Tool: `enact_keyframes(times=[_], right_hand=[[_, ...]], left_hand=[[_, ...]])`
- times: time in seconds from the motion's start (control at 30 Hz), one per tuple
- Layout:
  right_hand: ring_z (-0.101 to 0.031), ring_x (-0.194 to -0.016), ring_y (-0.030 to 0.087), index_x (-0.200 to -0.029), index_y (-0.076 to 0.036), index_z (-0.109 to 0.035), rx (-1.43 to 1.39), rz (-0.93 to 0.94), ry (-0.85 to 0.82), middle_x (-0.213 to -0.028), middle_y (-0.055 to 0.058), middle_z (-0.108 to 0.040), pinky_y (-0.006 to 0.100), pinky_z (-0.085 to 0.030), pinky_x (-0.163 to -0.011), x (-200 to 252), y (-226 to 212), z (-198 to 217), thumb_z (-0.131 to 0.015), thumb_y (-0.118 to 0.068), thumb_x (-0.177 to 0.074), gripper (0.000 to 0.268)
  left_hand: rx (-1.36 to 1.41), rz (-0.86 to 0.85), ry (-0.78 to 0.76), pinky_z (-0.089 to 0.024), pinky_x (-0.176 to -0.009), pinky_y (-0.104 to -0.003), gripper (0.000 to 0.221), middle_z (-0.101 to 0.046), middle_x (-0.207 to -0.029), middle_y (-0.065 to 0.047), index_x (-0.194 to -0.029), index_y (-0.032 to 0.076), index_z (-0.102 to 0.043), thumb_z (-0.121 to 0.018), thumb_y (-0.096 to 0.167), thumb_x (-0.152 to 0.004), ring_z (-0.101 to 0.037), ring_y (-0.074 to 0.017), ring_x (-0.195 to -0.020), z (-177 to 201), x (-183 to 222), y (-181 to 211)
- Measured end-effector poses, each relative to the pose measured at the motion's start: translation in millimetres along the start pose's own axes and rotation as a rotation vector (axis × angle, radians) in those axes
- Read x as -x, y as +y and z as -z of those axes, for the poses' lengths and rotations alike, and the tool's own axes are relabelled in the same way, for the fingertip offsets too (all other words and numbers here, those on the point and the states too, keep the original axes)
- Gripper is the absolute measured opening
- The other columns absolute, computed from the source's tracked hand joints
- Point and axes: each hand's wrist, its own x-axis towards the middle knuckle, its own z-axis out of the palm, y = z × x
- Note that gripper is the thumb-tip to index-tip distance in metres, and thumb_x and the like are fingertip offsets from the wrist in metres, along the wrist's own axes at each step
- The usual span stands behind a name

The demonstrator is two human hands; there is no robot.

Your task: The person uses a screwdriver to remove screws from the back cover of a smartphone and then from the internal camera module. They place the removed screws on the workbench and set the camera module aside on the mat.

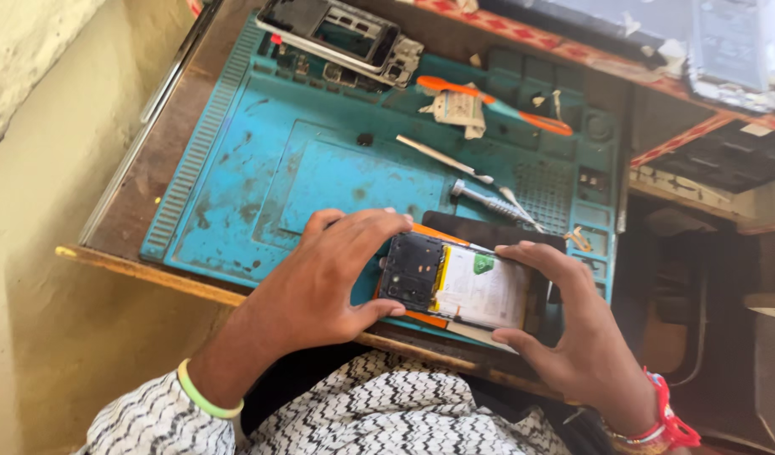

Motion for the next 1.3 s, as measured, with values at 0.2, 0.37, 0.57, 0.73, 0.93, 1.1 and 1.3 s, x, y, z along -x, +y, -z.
enact_keyframes(times=[0.2, 0.37, 0.57, 0.73, 0.93, 1.1, 1.3], right_hand=[[-0.065, -0.102, 0.025, -0.117, -0.008, -0.072, 0.123, -0.267, 0.044, -0.119, 0.007, -0.069, 0.035, -0.053, -0.09, -41.1, 2.4, 1.7, -0.075, -0.013, -0.086, 0.032], [-0.058, -0.105, 0.035, -0.108, -0.003, -0.072, 0.271, -0.076, 0.048, -0.106, 0.016, -0.061, 0.042, -0.048, -0.09, -83.8, 7.2, -10.3, -0.077, -0.012, -0.079, 0.031], [-0.061, -0.095, 0.031, -0.093, -0.003, -0.07, 0.215, 0.007, 0.067, -0.097, 0.01, -0.065, 0.041, -0.049, -0.085, -103.2, 13.0, -4.4, -0.073, -0.008, -0.084, 0.01], [-0.065, -0.079, 0.008, -0.104, -0.008, -0.06, -0.453, -0.191, 0.37, -0.089, -0.001, -0.067, 0.024, -0.053, -0.071, -106.5, 26.0, 22.7, -0.062, -0.01, -0.097, 0.008], [-0.052, -0.072, 0.004, -0.096, -0.002, -0.066, -0.134, -0.274, 0.567, -0.082, 0.0, -0.062, 0.023, -0.041, -0.061, -111.4, 50.4, 98.0, -0.07, -0.007, -0.095, 0.006], [-0.054, -0.074, 0.005, -0.101, 0.001, -0.071, 0.019, -0.171, 0.479, -0.086, 0.0, -0.067, 0.024, -0.042, -0.064, -95.8, 48.2, 90.5, -0.07, -0.017, -0.105, 0.018], [-0.055, -0.073, 0.008, -0.096, 0.003, -0.07, -0.332, -0.133, 0.253, -0.076, 0.001, -0.062, 0.024, -0.044, -0.065, -57.8, 24.8, 24.2, -0.052, -0.044, -0.112, 0.052]], left_hand=[[0.015, -0.002, -0.009, -0.031, -0.108, -0.051, 0.089, -0.057, -0.142, -0.017, -0.142, 0.004, -0.042, -0.088, 0.027, -0.07, -0.05, -0.0331, -0.137, 0.1, -1.6, 1.2], [0.005, 0.014, -0.009, -0.03, -0.109, -0.051, 0.09, -0.058, -0.139, -0.014, -0.14, 0.005, -0.043, -0.09, 0.026, -0.066, -0.051, -0.0328, -0.134, 1.2, -4.8, 3.0], [0.002, 0.069, -0.061, -0.032, -0.107, -0.052, 0.094, -0.045, -0.151, -0.015, -0.145, 0.007, -0.038, -0.087, 0.031, -0.069, -0.045, -0.0385, -0.132, 6.5, -7.5, 10.3], [0.02, 0.127, 0.002, -0.03, -0.109, -0.053, 0.095, -0.03, -0.158, -0.018, -0.151, 0.006, -0.028, -0.079, 0.044, -0.08, -0.036, -0.0438, -0.141, 3.6, -2.9, 1.8], [-0.026, 0.108, 0.024, -0.029, -0.108, -0.053, 0.094, -0.03, -0.162, -0.019, -0.153, 0.005, -0.026, -0.072, 0.048, -0.083, -0.035, -0.0419, -0.144, -3.2, -6.4, -4.8], [0.003, 0.1, 0.096, -0.03, -0.113, -0.051, 0.081, -0.035, -0.158, -0.019, -0.155, 0.005, -0.029, -0.066, 0.041, -0.092, -0.037, -0.0401, -0.143, -1.2, 0.7, -1.3], [-0.135, 0.205, 0.199, -0.027, -0.115, -0.051, 0.067, -0.042, -0.154, -0.018, -0.153, 0.004, -0.033, -0.061, 0.029, -0.097, -0.04, -0.0359, -0.144, -5.6, 1.2, 0.6]])
